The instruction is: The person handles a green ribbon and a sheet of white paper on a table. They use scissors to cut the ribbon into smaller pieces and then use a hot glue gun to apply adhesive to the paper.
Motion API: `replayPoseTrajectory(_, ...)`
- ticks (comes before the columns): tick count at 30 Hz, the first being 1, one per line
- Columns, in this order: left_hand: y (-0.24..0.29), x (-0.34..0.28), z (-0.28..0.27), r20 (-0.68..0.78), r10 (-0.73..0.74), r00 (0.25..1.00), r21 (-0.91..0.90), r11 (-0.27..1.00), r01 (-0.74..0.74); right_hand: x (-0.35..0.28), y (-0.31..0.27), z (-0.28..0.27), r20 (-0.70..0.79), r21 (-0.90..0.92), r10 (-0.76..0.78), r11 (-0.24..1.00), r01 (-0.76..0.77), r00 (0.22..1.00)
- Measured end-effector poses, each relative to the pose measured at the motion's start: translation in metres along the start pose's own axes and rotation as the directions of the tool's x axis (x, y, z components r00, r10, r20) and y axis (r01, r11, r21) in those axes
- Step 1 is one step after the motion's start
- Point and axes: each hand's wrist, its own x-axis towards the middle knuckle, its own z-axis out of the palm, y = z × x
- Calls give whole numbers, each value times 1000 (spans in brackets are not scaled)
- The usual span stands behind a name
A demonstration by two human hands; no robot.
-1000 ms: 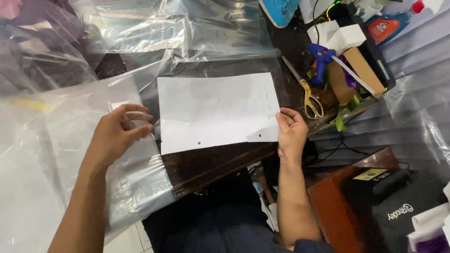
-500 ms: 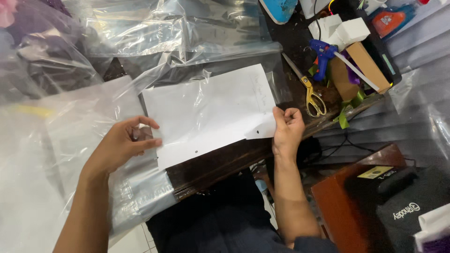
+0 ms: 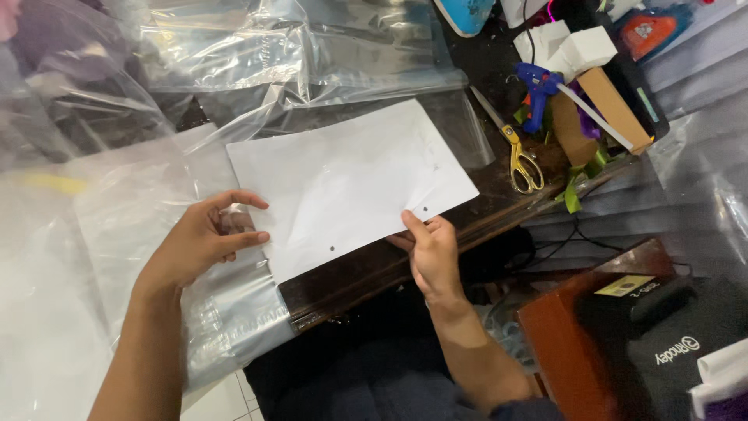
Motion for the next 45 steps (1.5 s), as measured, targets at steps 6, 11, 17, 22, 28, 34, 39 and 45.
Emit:
replayPoseTrajectory(6,21,-14,5,19,-20,1000,-10,1000,21,31,4,11,-109,-41,-130,991,127,986)
replayPoseTrajectory(11,21,-14,4,16,18,1000,1,1000,-18,41,20,3,-116,-60,-101,994,94,988)
replayPoseTrajectory(17,33,-17,5,9,28,1000,53,998,-29,27,23,19,-133,53,-33,998,41,991)
replayPoseTrajectory(22,21,-13,2,-3,28,1000,118,993,-27,2,7,51,43,129,111,985,-116,993)
replayPoseTrajectory(28,40,-25,3,28,193,981,-88,978,-190,-6,-40,34,-123,157,2,988,17,992)
replayPoseTrajectory(34,21,-17,4,110,237,965,-147,964,-220,-37,-34,35,-159,183,78,982,-49,984)
replayPoseTrajectory(39,11,-16,4,109,178,978,-122,979,-165,6,16,-8,-43,57,88,995,-85,995)
replayPoseTrajectory(45,10,-11,-1,74,179,981,-80,982,-173,27,18,-10,-23,5,58,998,-58,998)
